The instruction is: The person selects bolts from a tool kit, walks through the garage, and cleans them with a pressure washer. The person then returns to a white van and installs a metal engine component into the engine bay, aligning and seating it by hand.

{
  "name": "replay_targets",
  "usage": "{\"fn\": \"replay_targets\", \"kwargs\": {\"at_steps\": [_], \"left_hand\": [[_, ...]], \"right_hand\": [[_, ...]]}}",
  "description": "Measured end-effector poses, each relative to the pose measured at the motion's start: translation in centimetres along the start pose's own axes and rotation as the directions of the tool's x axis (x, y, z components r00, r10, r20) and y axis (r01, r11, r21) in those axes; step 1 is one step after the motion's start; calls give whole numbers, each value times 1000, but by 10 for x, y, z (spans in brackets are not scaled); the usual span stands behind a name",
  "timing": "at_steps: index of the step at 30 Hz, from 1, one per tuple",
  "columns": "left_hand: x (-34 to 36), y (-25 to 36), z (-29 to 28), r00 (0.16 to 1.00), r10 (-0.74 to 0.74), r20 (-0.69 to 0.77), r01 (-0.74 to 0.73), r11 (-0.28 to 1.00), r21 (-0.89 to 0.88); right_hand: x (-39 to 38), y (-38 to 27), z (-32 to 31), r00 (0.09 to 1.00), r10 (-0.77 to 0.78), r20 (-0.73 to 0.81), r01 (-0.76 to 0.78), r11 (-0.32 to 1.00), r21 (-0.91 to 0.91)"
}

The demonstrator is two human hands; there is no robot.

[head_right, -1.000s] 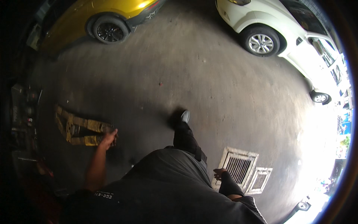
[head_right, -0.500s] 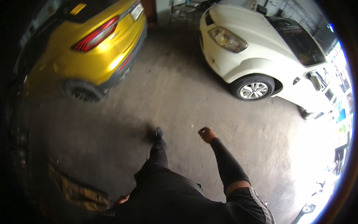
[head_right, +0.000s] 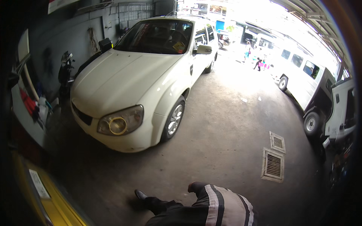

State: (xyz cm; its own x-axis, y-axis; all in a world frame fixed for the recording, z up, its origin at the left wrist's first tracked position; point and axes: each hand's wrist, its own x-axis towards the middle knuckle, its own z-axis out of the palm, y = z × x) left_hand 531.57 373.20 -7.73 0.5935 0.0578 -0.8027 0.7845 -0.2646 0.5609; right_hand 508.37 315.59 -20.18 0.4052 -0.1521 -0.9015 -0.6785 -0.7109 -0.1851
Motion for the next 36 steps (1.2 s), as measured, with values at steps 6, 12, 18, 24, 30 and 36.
{"fn": "replay_targets", "kwargs": {"at_steps": [6, 12, 18, 24, 30, 36], "left_hand": [[122, 176, -61, 998, -64, 9, 62, 991, 118], [235, 317, -131, 991, -136, -6, 136, 985, 105], [379, 439, -255, 983, -175, -54, 179, 982, 66], [497, 581, -393, 979, -191, -74, 194, 980, 37], [651, 815, -471, 998, -53, -27, 56, 988, 145], [817, 972, -498, 1000, -5, -9, 6, 985, 175]], "right_hand": [[116, -222, -95, 972, -208, -108, 221, 966, 131], [231, -574, -277, 851, -520, 82, 518, 799, -305], [303, -851, -382, 502, -859, 101, 617, 273, -738], [319, -1050, -450, 571, -806, 156, 679, 357, -641], [355, -1188, -568, 387, -922, 22, 879, 362, -309], [433, -1321, -704, 679, -730, -72, 729, 660, 183]]}}
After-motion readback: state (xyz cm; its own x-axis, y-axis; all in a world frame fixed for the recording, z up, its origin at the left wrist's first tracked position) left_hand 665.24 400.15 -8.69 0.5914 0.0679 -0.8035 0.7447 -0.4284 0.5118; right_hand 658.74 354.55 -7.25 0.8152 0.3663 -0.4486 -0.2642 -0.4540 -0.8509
